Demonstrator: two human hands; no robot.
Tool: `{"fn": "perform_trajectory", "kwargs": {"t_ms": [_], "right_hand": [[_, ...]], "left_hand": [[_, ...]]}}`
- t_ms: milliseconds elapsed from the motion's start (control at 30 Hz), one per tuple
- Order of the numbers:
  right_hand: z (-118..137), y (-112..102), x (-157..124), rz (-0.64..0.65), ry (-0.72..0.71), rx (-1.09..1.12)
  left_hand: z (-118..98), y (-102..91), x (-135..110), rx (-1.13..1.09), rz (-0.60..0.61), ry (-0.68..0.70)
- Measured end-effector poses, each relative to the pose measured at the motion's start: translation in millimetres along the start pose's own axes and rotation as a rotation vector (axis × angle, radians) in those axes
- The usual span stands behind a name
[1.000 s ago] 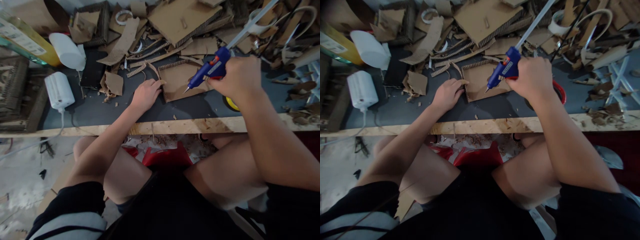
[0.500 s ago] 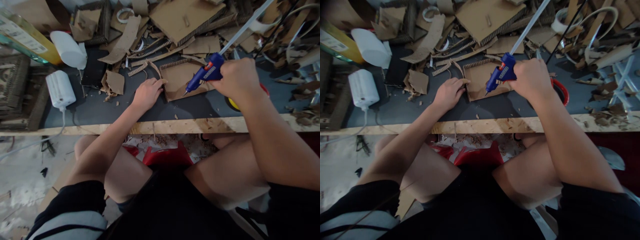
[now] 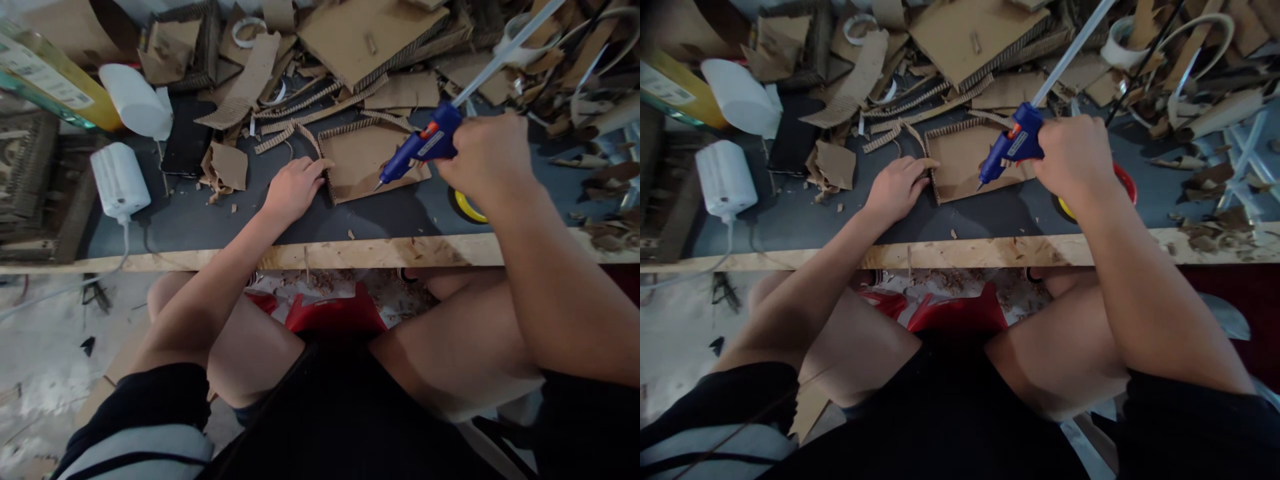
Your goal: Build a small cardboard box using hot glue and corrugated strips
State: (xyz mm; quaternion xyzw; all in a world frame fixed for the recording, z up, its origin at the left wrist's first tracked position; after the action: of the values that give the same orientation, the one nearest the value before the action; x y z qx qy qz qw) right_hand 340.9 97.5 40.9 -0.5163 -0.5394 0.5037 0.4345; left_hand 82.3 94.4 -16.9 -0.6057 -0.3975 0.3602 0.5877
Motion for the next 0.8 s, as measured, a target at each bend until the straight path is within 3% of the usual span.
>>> {"fn": "perform_trajectory", "kwargs": {"t_ms": [200, 500, 633, 800], "right_hand": [[-12, 6, -1, -0.037, -0.027, -0.026], [-29, 10, -7, -0.003, 0.087, -0.079], [-38, 7, -9, -0.082, 0.132, -0.074], [-65, 6, -8, -0.172, 0.280, -0.071]], "left_hand": [[-1, 0.3, 0, 0.040, -0.019, 0.027], [-2, 1.4, 0, 0.075, -0.024, 0.078], [-4, -1.4, 0, 0.079, -0.019, 0.096], [2, -10.6, -8, 0.180, 0.147, 0.085]]}}
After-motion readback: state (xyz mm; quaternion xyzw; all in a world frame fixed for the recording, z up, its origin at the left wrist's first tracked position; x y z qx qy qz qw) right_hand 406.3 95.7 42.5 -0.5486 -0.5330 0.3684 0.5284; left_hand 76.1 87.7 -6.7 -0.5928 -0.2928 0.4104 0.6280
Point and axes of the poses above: each hand's wrist, its own x-axis towards the middle knuckle, its own y-axis out of the palm, z = x × y, the point moved 8 cm from there along x, towards the middle knuckle, and after that the axes turned 6 degrees about x, right-handed, at the moved point
